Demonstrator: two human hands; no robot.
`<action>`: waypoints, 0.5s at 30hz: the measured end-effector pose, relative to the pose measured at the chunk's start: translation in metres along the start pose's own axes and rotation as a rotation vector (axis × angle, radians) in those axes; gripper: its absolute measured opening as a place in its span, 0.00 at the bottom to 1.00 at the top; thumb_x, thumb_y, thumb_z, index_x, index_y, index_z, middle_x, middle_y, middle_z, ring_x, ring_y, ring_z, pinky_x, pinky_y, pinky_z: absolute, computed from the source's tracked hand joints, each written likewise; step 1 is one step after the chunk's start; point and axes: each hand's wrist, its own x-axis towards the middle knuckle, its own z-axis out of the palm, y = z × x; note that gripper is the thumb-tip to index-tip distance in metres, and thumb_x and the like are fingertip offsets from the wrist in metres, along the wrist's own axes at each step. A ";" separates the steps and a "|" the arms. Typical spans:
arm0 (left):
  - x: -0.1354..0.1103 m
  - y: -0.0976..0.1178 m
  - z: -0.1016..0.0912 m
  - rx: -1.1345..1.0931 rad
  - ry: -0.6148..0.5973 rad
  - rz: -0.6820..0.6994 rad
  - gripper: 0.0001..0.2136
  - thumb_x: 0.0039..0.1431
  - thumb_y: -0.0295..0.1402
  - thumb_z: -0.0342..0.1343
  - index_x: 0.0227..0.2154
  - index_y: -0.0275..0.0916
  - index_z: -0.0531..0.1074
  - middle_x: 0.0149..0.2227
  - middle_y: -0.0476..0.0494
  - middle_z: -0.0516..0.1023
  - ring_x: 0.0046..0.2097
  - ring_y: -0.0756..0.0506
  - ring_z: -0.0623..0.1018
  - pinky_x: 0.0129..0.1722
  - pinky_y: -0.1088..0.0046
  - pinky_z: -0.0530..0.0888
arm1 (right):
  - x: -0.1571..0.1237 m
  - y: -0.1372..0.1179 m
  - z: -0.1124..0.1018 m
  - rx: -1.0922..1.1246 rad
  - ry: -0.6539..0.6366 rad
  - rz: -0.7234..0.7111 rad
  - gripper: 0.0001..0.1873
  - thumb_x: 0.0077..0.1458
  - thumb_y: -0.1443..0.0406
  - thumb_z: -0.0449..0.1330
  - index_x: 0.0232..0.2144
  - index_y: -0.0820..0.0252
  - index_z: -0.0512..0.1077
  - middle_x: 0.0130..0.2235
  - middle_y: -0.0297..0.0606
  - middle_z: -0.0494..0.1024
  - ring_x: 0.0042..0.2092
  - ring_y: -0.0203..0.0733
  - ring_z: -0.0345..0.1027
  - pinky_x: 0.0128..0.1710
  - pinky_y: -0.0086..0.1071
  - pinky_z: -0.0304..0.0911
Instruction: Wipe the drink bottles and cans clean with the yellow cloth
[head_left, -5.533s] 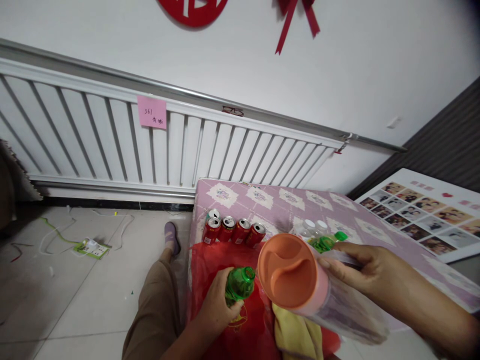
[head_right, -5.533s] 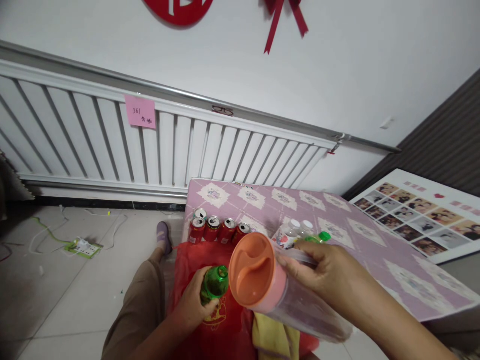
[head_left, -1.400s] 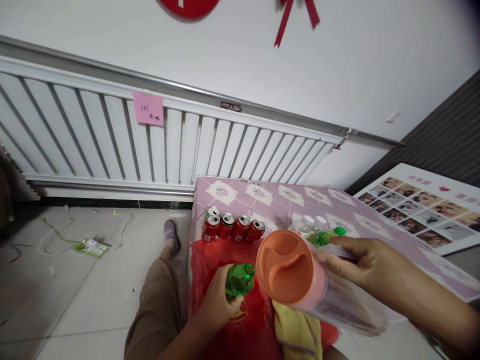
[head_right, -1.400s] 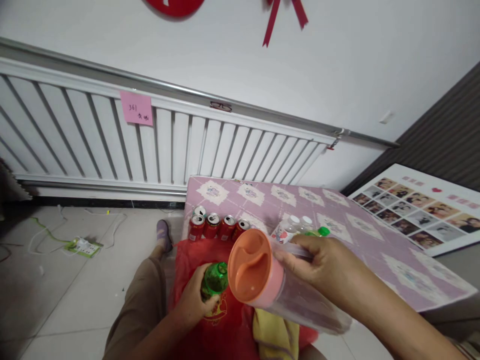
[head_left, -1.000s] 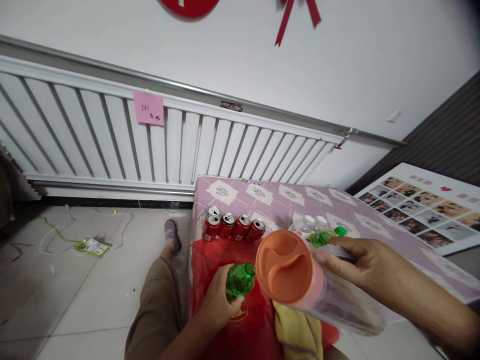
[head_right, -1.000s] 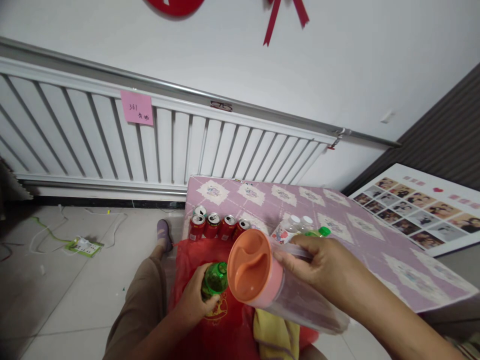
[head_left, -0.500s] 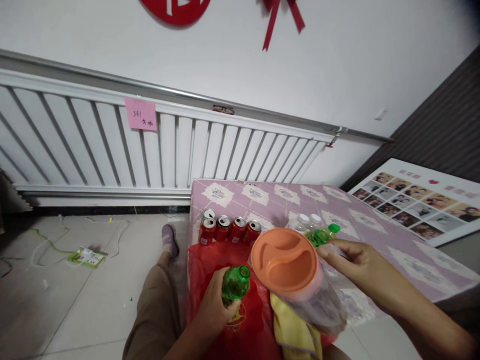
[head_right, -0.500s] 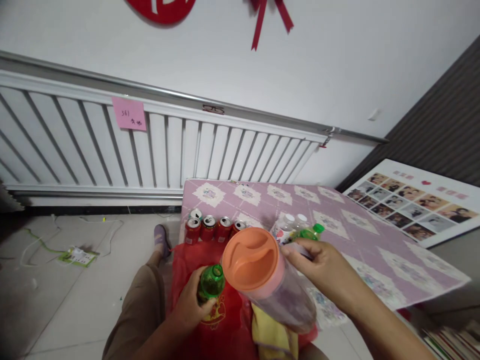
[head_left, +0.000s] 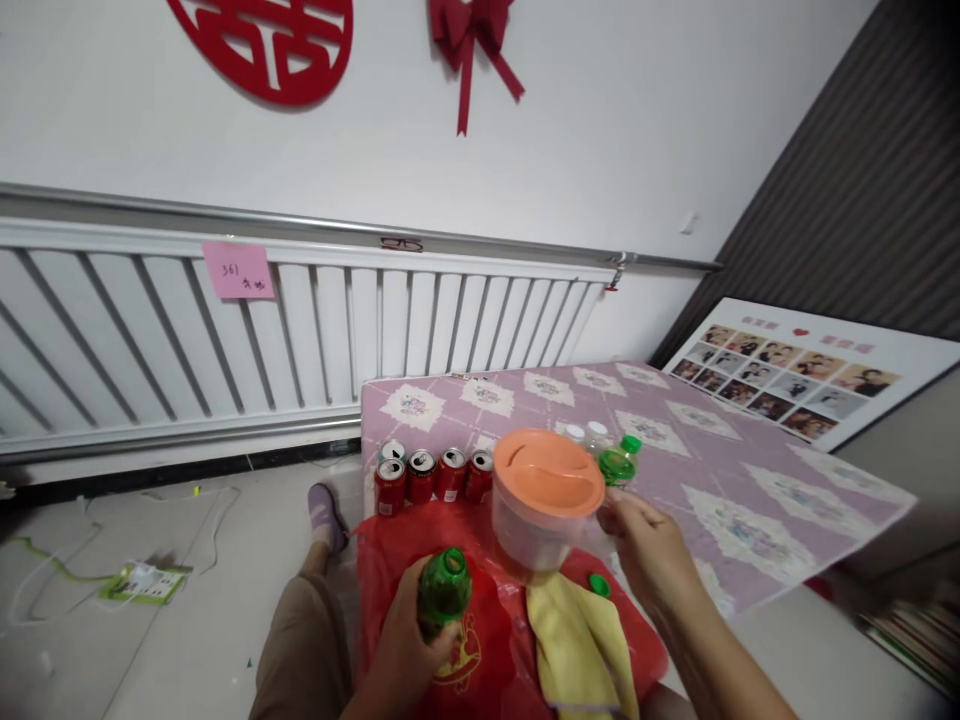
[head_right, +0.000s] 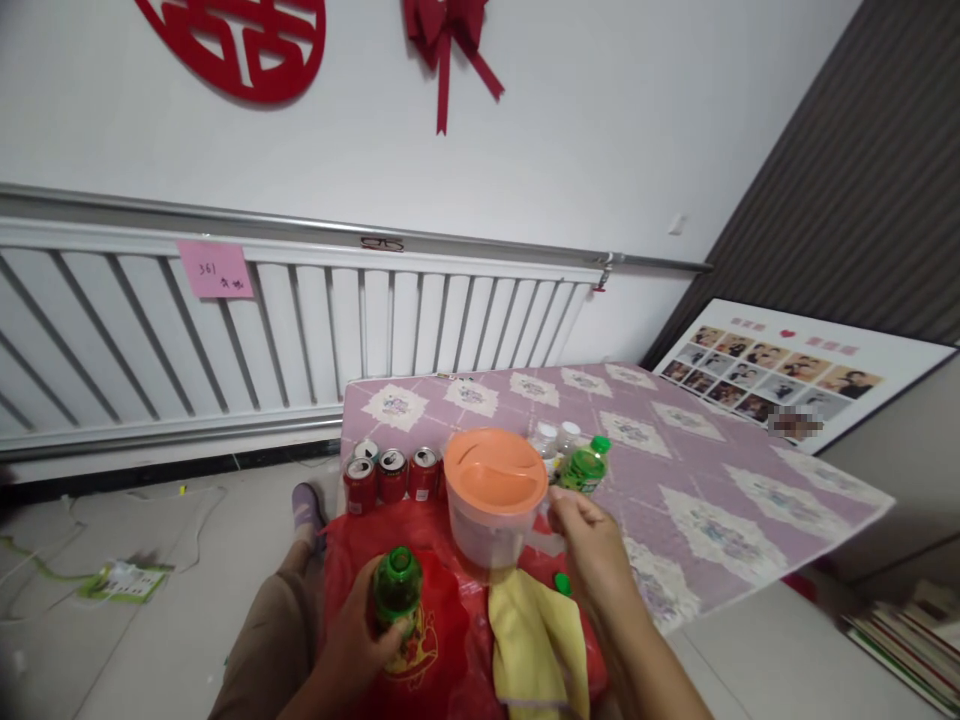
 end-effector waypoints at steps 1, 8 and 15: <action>0.000 -0.002 0.000 -0.001 0.010 -0.002 0.33 0.43 0.29 0.62 0.57 0.36 0.66 0.59 0.32 0.76 0.61 0.35 0.76 0.64 0.54 0.70 | -0.002 0.007 0.005 0.020 0.013 0.008 0.22 0.44 0.46 0.66 0.18 0.56 0.70 0.19 0.27 0.63 0.24 0.36 0.54 0.25 0.31 0.53; 0.005 -0.019 -0.003 0.007 -0.031 0.068 0.32 0.47 0.30 0.64 0.58 0.38 0.67 0.59 0.33 0.78 0.61 0.33 0.77 0.62 0.52 0.73 | -0.010 0.061 0.033 0.101 0.088 0.031 0.25 0.45 0.42 0.63 0.17 0.54 0.66 0.19 0.27 0.63 0.25 0.37 0.55 0.26 0.32 0.55; 0.002 -0.027 0.004 0.071 0.089 0.104 0.32 0.49 0.35 0.62 0.59 0.37 0.65 0.58 0.32 0.77 0.59 0.34 0.78 0.62 0.52 0.73 | -0.011 0.086 0.044 0.052 0.113 0.028 0.25 0.48 0.40 0.59 0.22 0.54 0.72 0.22 0.30 0.71 0.28 0.42 0.63 0.29 0.32 0.61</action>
